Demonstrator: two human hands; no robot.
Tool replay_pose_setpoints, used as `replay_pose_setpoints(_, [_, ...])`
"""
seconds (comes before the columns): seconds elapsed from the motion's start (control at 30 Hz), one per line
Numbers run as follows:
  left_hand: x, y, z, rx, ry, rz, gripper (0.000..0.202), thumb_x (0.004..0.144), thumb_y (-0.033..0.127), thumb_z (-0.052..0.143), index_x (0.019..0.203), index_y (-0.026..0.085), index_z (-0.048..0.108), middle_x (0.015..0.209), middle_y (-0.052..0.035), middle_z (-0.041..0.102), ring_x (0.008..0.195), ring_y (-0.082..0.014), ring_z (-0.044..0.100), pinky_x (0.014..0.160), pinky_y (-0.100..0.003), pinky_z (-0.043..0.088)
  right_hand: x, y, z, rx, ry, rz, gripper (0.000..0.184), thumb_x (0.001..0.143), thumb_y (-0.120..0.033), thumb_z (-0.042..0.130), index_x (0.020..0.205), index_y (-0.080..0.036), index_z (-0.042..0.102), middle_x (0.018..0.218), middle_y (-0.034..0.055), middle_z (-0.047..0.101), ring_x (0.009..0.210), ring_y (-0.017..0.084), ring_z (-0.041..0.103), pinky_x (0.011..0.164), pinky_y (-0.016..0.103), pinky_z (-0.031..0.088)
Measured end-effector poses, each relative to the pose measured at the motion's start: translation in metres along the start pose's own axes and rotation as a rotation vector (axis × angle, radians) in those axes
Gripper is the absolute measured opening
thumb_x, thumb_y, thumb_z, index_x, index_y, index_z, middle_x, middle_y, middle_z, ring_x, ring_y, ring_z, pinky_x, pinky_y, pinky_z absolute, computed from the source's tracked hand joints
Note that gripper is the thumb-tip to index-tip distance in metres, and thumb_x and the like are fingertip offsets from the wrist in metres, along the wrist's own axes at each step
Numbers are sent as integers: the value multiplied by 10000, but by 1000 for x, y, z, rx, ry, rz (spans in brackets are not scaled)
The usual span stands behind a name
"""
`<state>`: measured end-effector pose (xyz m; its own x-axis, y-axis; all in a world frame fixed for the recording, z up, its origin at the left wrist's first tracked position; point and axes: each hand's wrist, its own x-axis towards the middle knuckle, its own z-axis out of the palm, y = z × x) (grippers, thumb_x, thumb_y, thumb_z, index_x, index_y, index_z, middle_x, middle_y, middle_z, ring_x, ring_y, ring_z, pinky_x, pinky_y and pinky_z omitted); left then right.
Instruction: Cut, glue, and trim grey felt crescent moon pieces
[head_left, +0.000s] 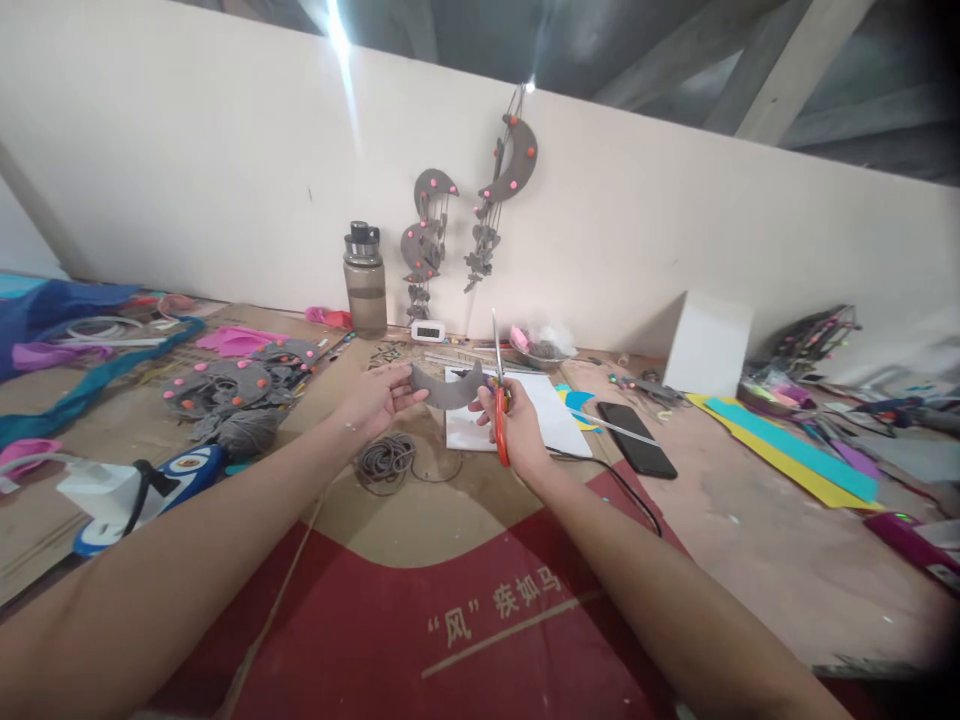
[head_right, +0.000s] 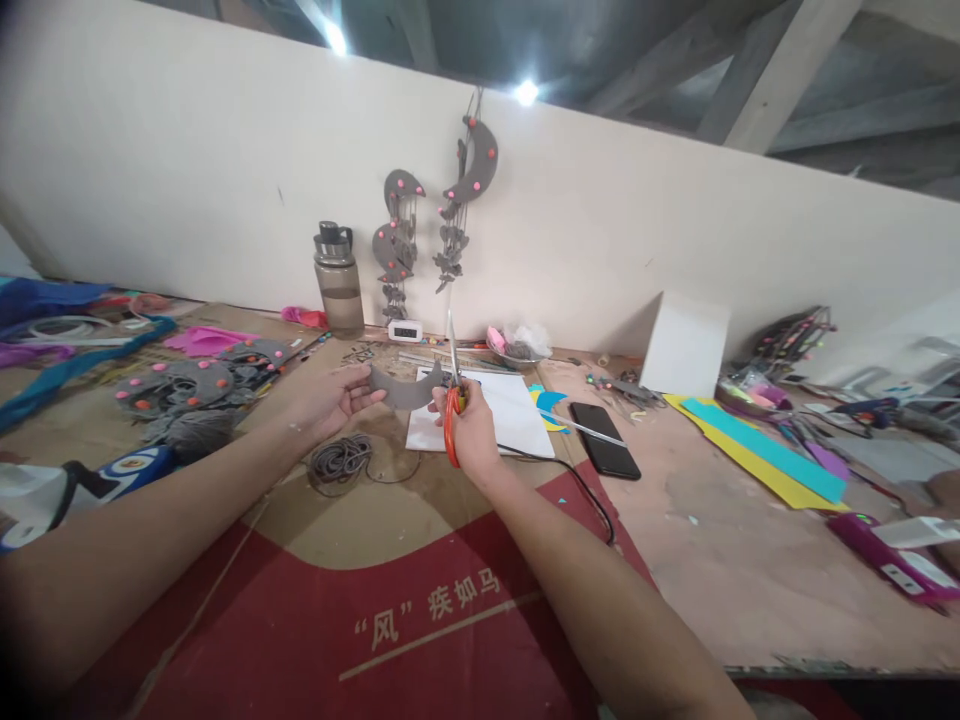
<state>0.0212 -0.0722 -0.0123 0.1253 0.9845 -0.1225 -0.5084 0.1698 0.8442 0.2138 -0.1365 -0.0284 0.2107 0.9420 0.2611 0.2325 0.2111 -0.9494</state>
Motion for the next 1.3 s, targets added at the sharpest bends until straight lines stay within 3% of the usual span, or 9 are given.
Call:
replay_pose_setpoints(0.23, [-12, -4, 10, -40, -122, 49, 22, 808, 106, 654, 794, 123, 658, 832, -61, 728, 657, -105, 670, 615, -225, 605, -2, 0, 9, 303, 61, 17, 516, 607, -439, 786, 937, -231, 449, 633, -112, 471, 459, 78, 502, 330, 171, 361])
replay_pose_setpoints(0.43, [-27, 0, 17, 51, -205, 121, 134, 826, 232, 673, 934, 153, 668, 938, -80, 729, 653, -121, 654, 453, -177, 535, -11, -1, 15, 396, 62, -15, 430, 675, -394, 757, 915, -232, 439, 640, -111, 480, 468, 56, 487, 354, 151, 373])
replay_pose_setpoints(0.67, [-36, -1, 20, 14, -277, 170, 269, 791, 341, 705, 984, 173, 622, 967, -89, 712, 739, -164, 678, 462, -214, 549, -18, 2, 21, 382, 29, -43, 432, 727, -492, 724, 939, -238, 446, 674, -100, 489, 492, 64, 514, 345, 146, 374])
replay_pose_setpoints(0.93, [-19, 11, 8, 33, -108, 164, 90, 851, 191, 587, 848, 118, 639, 785, -73, 700, 708, -154, 693, 535, -213, 566, -12, 2, 14, 247, 39, 39, 488, 792, -687, 556, 938, -233, 450, 676, -41, 636, 411, 67, 490, 330, 146, 328])
replay_pose_setpoints(1.07, [-14, 17, 5, 100, -116, 99, 121, 879, 156, 559, 813, 97, 641, 802, -99, 703, 706, -150, 688, 592, -241, 586, -3, -1, 1, 57, -17, -36, 452, 818, -650, 541, 989, -233, 498, 619, -60, 596, 402, 69, 453, 371, 164, 362])
replay_pose_setpoints(1.2, [-9, 20, 1, 151, -153, 94, 121, 874, 140, 563, 794, 92, 640, 873, -133, 713, 800, -175, 700, 668, -269, 595, 1, -3, -8, -192, -116, -87, 418, 864, -598, 496, 1089, -247, 531, 596, -66, 575, 452, 95, 505, 446, 191, 416])
replay_pose_setpoints(1.3, [-6, 19, -4, 204, -175, 106, 114, 851, 205, 611, 864, 105, 663, 905, -126, 719, 837, -199, 696, 616, -262, 575, -1, -8, -12, -362, -184, -121, 399, 877, -554, 501, 1111, -240, 571, 575, -53, 575, 474, 118, 536, 474, 212, 418])
